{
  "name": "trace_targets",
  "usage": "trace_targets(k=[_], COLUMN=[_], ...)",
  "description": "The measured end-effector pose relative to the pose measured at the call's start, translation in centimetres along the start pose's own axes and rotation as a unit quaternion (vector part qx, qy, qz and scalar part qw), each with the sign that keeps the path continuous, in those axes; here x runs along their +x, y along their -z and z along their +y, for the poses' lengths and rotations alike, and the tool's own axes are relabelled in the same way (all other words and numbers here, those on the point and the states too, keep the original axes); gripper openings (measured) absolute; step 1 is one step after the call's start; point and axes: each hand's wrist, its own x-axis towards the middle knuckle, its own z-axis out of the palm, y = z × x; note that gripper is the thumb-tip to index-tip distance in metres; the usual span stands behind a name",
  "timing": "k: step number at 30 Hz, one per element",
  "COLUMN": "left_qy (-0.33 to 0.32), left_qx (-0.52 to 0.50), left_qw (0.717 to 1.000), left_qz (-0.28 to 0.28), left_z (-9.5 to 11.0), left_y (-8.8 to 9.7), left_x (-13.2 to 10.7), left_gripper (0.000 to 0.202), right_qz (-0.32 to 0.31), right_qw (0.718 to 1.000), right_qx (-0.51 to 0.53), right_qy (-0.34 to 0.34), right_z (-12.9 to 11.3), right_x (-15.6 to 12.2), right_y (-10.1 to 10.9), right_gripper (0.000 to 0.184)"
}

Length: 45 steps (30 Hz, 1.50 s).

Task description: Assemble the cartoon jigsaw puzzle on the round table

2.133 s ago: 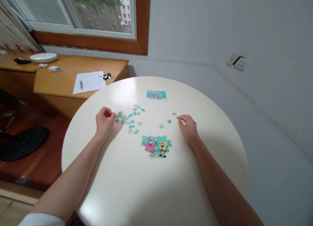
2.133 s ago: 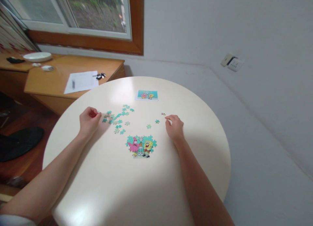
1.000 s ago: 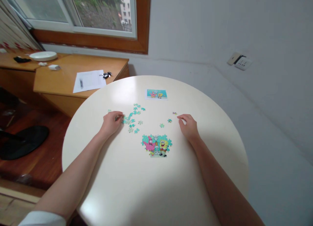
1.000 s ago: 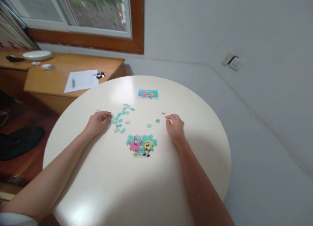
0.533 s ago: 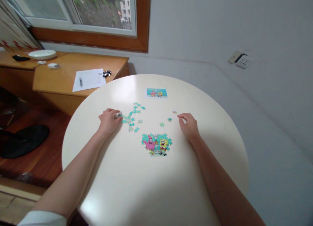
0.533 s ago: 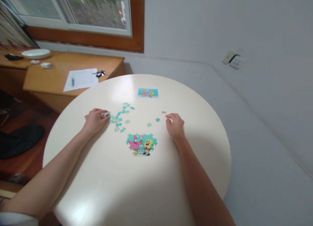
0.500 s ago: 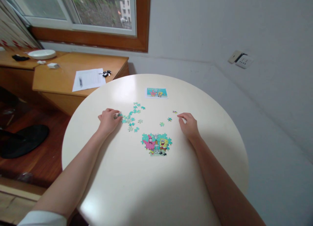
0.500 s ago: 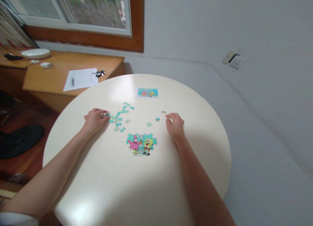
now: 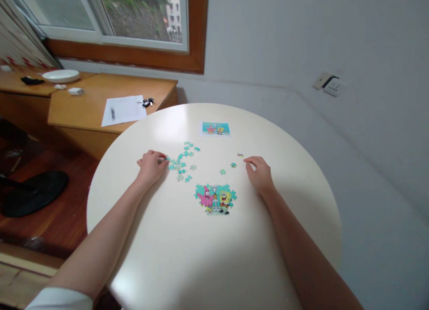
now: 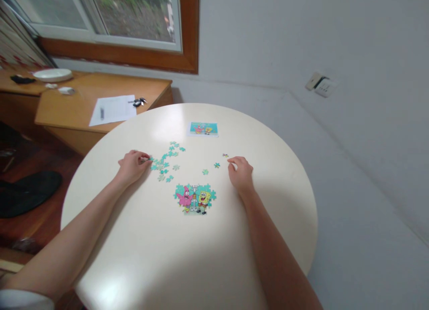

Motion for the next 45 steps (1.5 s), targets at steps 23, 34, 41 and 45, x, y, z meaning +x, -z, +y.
trace_targets(k=[23,34,41,45], left_qy=[-0.03,-0.016,-0.017,-0.013], left_qx=[0.018,0.029,0.004,-0.032], left_qw=[0.999,0.999,0.999,0.999], left_qz=[-0.009,-0.043,-0.038,-0.017], left_z=[0.5,1.5,1.9,1.6], left_y=[0.0,0.8,1.2,1.0], left_x=[-0.3,-0.7,-0.8,-0.8], left_gripper=[0.014,0.014,0.014,0.014], right_qz=[-0.003,-0.008,-0.011,-0.012], right_qw=[1.0,1.0,1.0,1.0], right_qx=[-0.008,-0.012,-0.011,-0.013], right_qy=[-0.001,-0.006,-0.004,-0.007], right_z=[-0.2,-0.3,-0.3,-0.3], right_x=[0.0,0.0,0.0,0.0], right_y=[0.1,0.1,0.1,0.2], right_gripper=[0.021,0.023,0.024,0.024])
